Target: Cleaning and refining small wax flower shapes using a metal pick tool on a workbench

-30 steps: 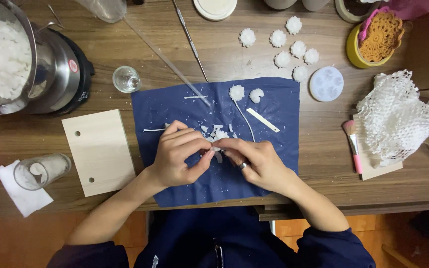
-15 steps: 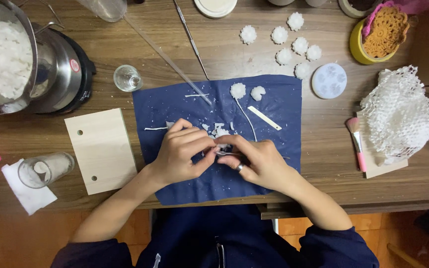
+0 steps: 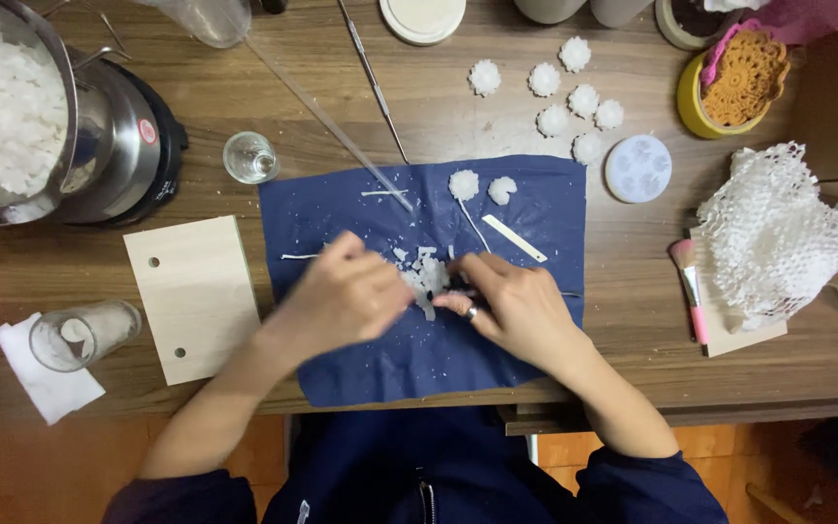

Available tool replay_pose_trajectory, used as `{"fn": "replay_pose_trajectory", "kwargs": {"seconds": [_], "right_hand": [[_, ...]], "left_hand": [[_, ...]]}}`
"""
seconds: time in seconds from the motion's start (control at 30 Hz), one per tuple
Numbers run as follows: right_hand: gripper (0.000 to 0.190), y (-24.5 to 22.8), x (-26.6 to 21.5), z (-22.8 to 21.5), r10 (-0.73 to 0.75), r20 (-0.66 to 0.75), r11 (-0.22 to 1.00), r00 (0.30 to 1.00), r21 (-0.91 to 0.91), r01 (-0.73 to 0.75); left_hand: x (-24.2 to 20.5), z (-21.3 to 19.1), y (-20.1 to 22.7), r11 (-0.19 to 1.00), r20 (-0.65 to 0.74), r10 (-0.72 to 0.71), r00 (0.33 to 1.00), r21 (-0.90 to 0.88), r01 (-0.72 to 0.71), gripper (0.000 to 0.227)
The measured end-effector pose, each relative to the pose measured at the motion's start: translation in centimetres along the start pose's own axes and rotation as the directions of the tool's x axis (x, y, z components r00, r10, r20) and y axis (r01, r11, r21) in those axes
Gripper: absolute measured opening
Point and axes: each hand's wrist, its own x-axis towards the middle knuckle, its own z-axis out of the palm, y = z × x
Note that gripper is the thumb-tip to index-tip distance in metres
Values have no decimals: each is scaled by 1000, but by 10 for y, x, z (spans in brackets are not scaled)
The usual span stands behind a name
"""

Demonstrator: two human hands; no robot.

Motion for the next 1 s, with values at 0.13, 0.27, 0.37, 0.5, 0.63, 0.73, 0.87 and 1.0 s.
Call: {"fn": "replay_pose_trajectory", "kwargs": {"seconds": [0.13,0.27,0.37,0.5,0.63,0.73,0.87,1.0], "right_hand": [[39,4,-1,-3,7,-74,1000,997,-18,-8],[34,24,-17,12,-361,-351,931,864,-92,352],[37,15,-14,11,-525,-413,849,744,-192,493],[31,21,-9,24,-584,-388,810,713,-326,487],[32,17,-4,23,-587,-402,809,703,-313,497],[39,11,-2,20,-565,-374,824,735,-294,484],[20,22,0,29,-465,-374,883,802,-258,391],[12,13,5,24,-393,-433,917,811,-116,382]], "left_hand": [[-5,-48,-19,987,99,-128,987,114,117,15],[-11,-60,-24,925,187,-334,924,251,284,26],[-22,-45,-29,912,239,-370,898,275,303,30],[-8,-42,-25,955,95,-244,965,194,222,15],[6,-25,-7,976,-162,-187,969,77,202,13],[9,-16,8,952,-243,-268,932,-213,218,18],[11,-10,12,899,-263,-329,907,-382,215,21],[14,-12,13,877,-254,-321,912,-445,184,24]]}}
